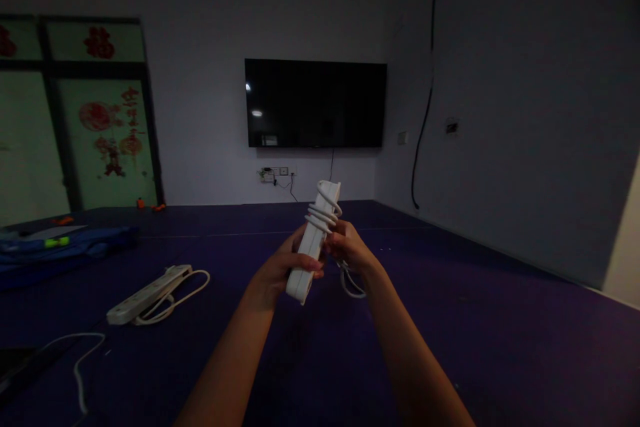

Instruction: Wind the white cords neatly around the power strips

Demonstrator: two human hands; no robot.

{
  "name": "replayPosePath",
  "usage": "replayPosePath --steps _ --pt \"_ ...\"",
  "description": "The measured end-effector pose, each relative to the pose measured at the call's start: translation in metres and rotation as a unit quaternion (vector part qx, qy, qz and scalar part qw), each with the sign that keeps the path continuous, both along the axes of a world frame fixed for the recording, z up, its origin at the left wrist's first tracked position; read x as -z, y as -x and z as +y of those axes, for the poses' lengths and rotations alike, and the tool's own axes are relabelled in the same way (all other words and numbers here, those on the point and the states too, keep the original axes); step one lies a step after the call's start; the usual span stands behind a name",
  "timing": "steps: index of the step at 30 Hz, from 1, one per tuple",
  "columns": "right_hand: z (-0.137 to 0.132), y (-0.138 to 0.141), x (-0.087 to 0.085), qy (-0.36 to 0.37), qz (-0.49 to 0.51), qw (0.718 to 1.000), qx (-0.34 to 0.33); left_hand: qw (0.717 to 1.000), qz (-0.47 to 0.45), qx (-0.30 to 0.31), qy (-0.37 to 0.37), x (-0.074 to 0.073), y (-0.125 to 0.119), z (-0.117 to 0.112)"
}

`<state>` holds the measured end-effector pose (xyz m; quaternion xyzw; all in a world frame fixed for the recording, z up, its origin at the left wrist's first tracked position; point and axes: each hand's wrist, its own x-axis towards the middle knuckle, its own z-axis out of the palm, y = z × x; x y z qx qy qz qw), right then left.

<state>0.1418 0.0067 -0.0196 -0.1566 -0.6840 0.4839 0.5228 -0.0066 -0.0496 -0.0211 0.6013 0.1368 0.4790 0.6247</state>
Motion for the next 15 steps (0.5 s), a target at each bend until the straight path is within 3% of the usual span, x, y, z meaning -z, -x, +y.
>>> replayPosePath --steps 6,15 --pt "-0.009 0.001 -0.009 -0.042 -0.036 0.997 0.059 1.0 -0.006 0.031 -0.004 -0.002 0.002 -0.005" --pt "-0.016 0.01 -0.012 -0.031 -0.011 0.998 0.06 1.0 0.01 0.012 -0.023 -0.005 0.009 -0.003"
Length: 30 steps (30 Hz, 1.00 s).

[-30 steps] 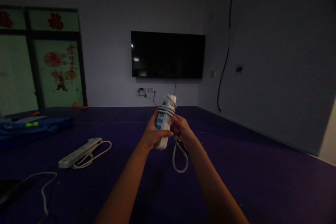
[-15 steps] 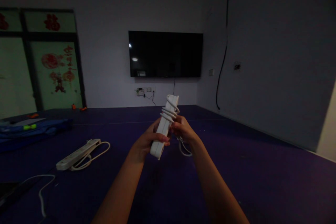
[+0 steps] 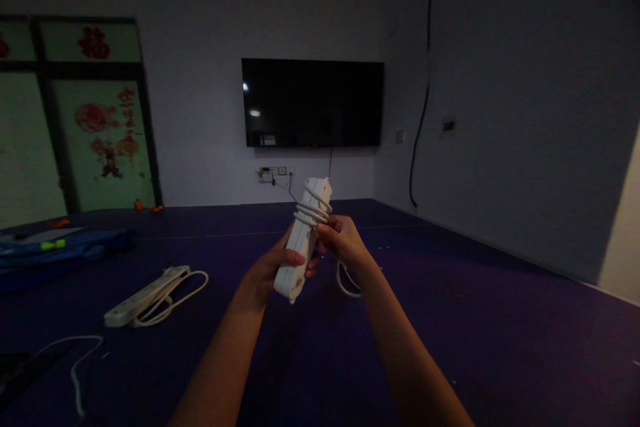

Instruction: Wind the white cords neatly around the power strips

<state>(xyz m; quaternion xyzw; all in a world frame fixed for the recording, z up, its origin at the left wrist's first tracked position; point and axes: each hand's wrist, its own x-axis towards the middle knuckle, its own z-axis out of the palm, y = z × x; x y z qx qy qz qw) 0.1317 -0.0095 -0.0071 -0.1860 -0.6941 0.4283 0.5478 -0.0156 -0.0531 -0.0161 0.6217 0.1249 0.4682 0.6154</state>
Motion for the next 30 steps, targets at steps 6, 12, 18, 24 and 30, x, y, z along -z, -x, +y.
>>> replayPosePath --steps 6,12,18,24,30 --pt "0.003 0.007 0.002 -0.012 0.02 0.998 0.056 0.994 0.058 -0.086 0.023 0.003 0.011 0.009" --pt "0.007 0.009 0.004 -0.006 0.028 0.994 0.106 0.984 0.046 -0.169 0.019 0.001 0.006 0.018" --pt "0.005 0.006 0.002 -0.034 0.005 0.994 0.1 0.978 0.012 -0.206 0.02 0.001 -0.004 0.017" --pt "-0.003 0.006 -0.003 -0.041 -0.025 0.994 0.096 0.976 -0.001 -0.214 0.035 0.0 -0.004 0.016" --pt "-0.005 0.0 -0.005 -0.003 -0.043 0.999 0.023 0.982 -0.016 -0.176 0.066 -0.002 0.0 0.017"
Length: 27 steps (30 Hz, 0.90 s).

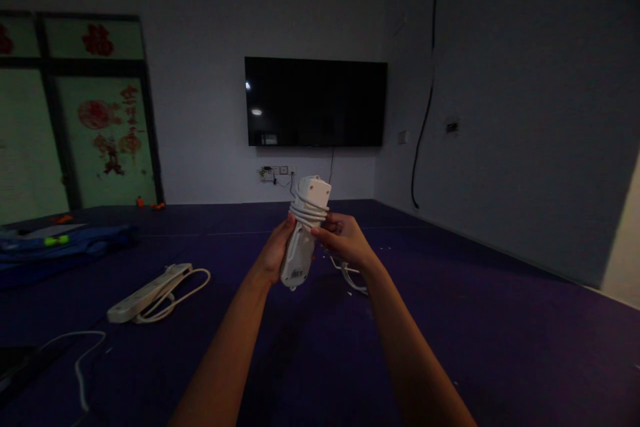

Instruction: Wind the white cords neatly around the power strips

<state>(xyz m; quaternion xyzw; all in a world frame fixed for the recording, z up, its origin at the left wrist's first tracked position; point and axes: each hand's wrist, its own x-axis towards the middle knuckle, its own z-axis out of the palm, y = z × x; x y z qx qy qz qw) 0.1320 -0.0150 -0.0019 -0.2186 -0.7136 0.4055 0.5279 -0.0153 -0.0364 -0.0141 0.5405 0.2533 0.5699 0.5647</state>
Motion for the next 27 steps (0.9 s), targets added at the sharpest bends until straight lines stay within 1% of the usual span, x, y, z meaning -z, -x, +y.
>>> replayPosePath --steps 2,4,8,10,12,17,24,27 --pt "0.001 -0.005 0.0 0.01 -0.021 1.0 -0.021 1.0 -0.002 0.009 0.019 -0.001 0.0 0.0" --pt "0.001 -0.009 0.0 0.009 -0.04 0.999 -0.026 0.999 -0.001 0.019 0.041 -0.001 -0.001 0.001" --pt "0.002 -0.011 -0.002 -0.012 -0.044 0.999 0.02 0.996 -0.006 0.051 0.075 0.001 -0.004 0.002" --pt "0.004 -0.011 -0.002 -0.026 -0.039 0.998 0.043 0.995 -0.009 0.061 0.081 0.002 -0.005 0.003" --pt "0.005 -0.01 -0.001 -0.033 -0.035 0.998 0.052 0.994 -0.006 0.066 0.081 0.004 -0.004 0.003" --pt "0.01 -0.011 0.001 0.003 -0.025 1.0 0.014 0.993 -0.003 0.083 0.085 0.005 0.0 0.004" --pt "0.01 -0.018 0.002 0.024 -0.007 0.998 -0.05 0.986 0.022 0.154 0.066 0.007 0.004 0.003" --pt "0.011 -0.016 0.004 0.025 -0.006 0.998 -0.05 0.985 0.017 0.161 0.06 0.006 0.004 0.003"
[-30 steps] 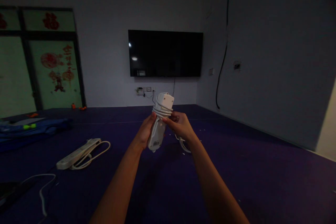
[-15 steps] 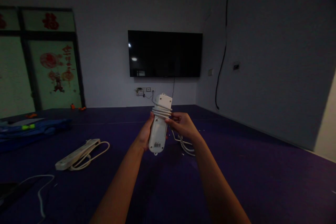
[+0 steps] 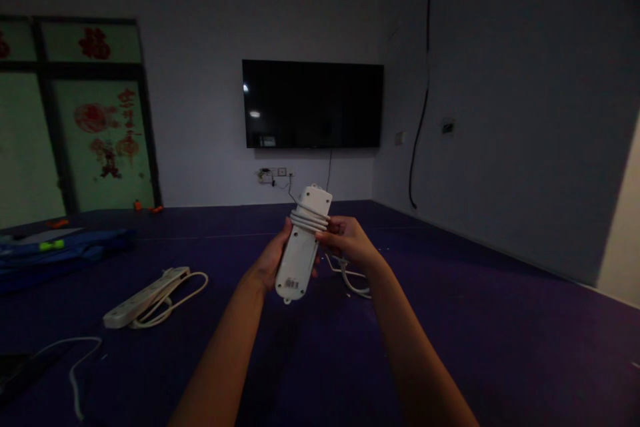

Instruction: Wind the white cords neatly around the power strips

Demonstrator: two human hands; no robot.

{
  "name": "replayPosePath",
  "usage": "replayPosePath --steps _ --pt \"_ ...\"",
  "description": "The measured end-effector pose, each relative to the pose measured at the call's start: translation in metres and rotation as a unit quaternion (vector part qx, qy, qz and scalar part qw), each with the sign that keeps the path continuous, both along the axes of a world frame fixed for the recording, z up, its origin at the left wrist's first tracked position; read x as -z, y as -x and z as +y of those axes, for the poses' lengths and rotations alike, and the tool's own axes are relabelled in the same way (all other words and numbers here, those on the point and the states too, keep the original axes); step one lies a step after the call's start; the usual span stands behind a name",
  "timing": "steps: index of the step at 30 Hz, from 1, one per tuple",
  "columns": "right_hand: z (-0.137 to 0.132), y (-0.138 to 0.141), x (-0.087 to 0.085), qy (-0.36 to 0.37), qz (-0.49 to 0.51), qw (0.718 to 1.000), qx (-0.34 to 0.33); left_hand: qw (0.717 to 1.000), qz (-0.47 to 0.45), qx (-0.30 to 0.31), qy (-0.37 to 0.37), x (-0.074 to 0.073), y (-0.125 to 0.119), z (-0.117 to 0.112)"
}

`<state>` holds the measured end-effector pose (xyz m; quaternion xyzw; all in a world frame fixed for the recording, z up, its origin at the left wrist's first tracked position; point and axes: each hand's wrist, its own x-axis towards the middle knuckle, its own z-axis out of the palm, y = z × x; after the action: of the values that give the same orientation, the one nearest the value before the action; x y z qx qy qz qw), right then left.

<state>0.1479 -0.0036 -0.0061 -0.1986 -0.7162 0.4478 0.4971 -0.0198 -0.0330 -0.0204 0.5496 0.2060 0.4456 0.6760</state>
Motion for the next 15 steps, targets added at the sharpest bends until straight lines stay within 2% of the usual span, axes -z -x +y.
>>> replayPosePath --steps 2,4,6,9,11,12,14,15 --pt "0.002 0.003 0.001 0.0 0.011 1.0 0.016 1.0 -0.004 -0.01 0.003 -0.001 -0.001 0.001" --pt "0.003 0.005 0.002 0.002 0.023 0.999 0.039 0.999 -0.011 -0.052 -0.008 -0.002 -0.004 0.003" --pt "0.003 0.007 0.001 0.008 0.033 0.997 0.069 0.99 -0.023 -0.134 -0.048 -0.003 -0.007 0.004" --pt "0.002 0.01 0.0 0.009 0.039 0.992 0.118 0.958 0.0 -0.25 -0.14 -0.002 -0.012 0.005" --pt "0.003 0.012 0.0 -0.004 0.037 0.988 0.148 0.922 0.065 -0.3 -0.237 0.001 -0.014 0.005" --pt "0.003 0.013 0.001 -0.012 0.035 0.986 0.164 0.892 0.107 -0.325 -0.296 0.003 -0.014 0.006" --pt "0.005 0.016 0.002 -0.029 0.03 0.979 0.2 0.812 0.191 -0.382 -0.398 0.007 -0.015 0.006" --pt "0.006 0.018 0.003 -0.036 0.026 0.976 0.215 0.772 0.226 -0.413 -0.427 0.008 -0.015 0.007"
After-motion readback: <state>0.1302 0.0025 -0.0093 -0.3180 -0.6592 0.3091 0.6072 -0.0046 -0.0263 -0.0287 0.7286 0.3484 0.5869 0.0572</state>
